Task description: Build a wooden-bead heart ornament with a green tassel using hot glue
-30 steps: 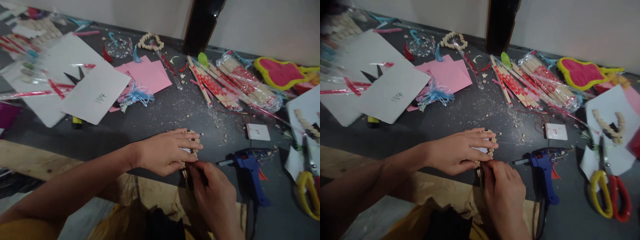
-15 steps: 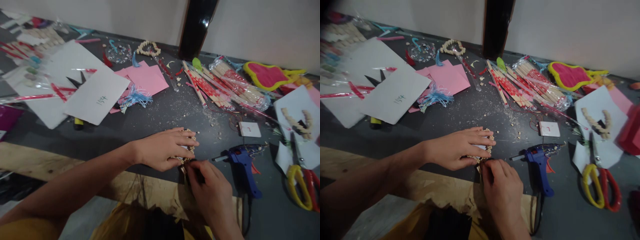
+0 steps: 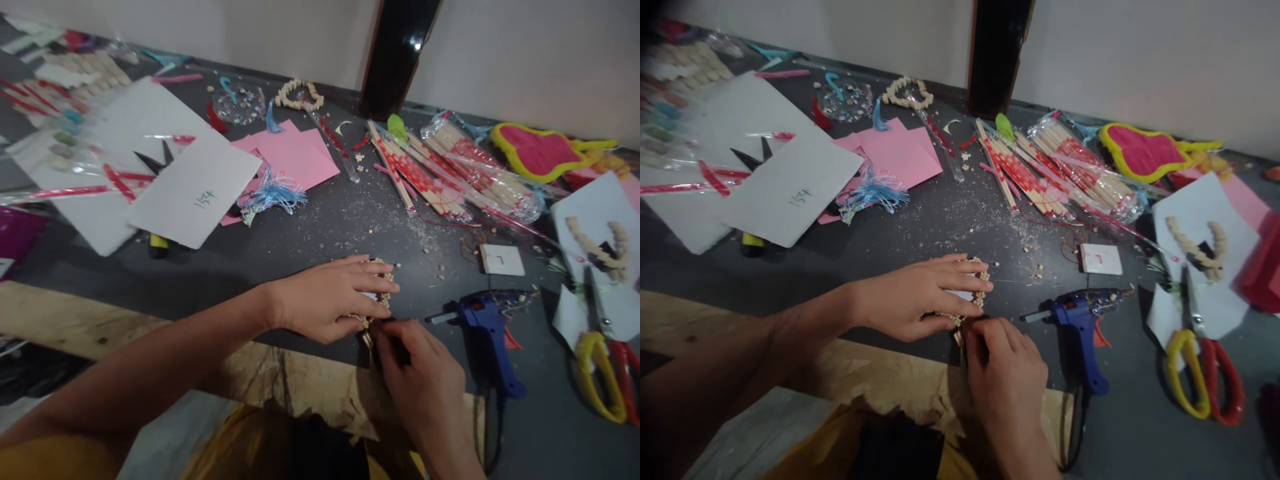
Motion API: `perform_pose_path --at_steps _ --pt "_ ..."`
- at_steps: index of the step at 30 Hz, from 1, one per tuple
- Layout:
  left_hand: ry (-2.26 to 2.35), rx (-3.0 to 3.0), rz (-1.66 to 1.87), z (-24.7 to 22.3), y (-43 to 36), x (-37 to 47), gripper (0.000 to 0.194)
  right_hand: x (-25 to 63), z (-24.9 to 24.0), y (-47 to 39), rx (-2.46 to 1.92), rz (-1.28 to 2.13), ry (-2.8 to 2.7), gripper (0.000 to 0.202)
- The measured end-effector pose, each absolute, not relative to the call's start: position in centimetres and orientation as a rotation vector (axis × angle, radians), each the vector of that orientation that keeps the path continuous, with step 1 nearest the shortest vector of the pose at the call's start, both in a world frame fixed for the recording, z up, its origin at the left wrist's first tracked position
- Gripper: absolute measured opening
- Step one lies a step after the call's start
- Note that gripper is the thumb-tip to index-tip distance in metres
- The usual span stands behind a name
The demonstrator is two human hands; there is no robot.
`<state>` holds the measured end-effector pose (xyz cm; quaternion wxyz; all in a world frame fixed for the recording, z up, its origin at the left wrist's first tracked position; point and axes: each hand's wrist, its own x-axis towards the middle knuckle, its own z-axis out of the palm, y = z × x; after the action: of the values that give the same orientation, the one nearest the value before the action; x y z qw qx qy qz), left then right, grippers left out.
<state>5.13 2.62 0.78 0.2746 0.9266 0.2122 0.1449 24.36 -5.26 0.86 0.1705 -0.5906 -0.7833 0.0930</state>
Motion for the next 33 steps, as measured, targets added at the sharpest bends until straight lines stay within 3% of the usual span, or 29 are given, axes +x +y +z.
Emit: perform_pose_path --at_steps 6,14,24,33 --pt "0.547 2.52 0.37 0.8 2.6 5.1 0.033 25.2 1.8 -5.7 -1.548 0.348 -2.202 0.017" --pt "0.552 2.51 0.38 1.0 2.5 5.3 0.031 25.4 1.8 -8.3 -1.597 0.095 -2.351 0.011" --pt "0.55 2.5 0.401 0.8 2.5 5.5 0.03 26.5 1.3 -9.0 -1.667 0.094 -2.27 0.02" --pt "0.546 2.511 0.425 0.8 2.5 5.6 0.03 28.5 1.3 -8.3 -1.849 -0.272 -2.223 0.017"
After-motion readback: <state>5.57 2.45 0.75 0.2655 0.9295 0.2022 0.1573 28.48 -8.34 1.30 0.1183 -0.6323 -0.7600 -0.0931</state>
